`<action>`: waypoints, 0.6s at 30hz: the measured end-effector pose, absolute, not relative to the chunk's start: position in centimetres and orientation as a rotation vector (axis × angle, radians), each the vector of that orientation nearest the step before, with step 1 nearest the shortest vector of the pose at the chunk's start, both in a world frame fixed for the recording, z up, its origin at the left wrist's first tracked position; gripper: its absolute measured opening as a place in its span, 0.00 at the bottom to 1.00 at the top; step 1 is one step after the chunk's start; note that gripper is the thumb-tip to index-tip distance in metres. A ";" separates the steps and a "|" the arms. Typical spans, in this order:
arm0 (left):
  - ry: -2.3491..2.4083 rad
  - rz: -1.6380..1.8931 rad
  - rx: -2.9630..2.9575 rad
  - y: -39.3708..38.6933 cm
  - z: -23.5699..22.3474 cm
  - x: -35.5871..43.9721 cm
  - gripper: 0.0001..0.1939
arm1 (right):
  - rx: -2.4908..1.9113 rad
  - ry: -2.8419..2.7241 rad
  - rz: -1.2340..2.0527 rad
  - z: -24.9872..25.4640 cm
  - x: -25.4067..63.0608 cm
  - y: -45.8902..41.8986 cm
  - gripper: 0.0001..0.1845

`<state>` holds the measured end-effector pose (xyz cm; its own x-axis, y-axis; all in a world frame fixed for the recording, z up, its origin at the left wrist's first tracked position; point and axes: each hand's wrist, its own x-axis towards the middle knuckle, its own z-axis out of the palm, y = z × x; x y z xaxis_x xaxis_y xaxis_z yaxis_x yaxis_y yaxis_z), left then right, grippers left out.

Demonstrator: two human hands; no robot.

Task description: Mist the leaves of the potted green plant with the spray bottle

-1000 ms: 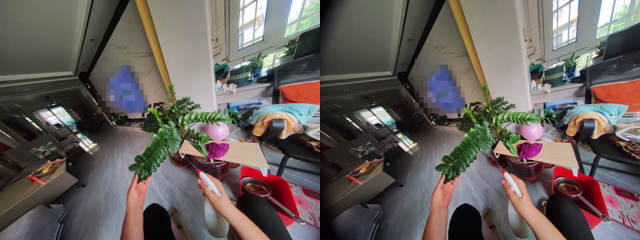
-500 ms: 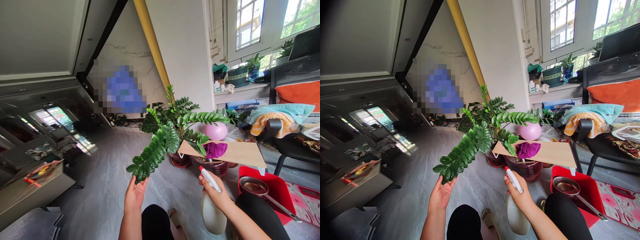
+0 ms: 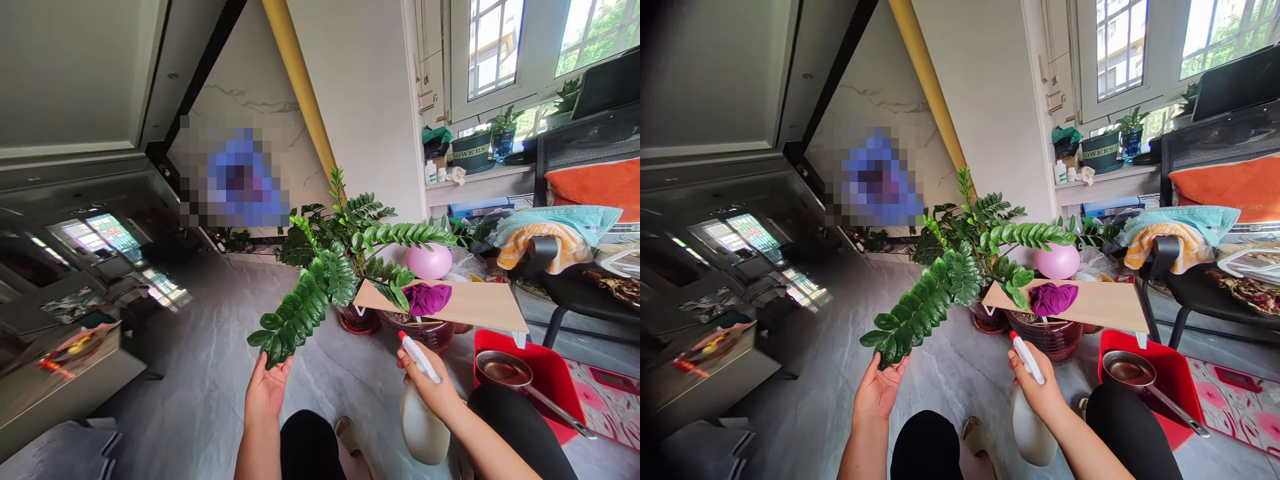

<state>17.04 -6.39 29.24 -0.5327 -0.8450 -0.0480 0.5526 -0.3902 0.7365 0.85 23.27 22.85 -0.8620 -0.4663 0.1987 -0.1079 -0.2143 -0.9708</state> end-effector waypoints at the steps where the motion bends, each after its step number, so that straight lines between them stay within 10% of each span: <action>1: -0.842 -2.013 0.536 -6.4 29.2 17.0 0.20 | -0.725 1.817 -2.148 22.8 1.1 23.3 0.28; 18: -0.805 -2.003 0.584 -6.1 29.8 16.9 0.18 | -0.970 1.832 -2.015 21.3 2.4 22.9 0.25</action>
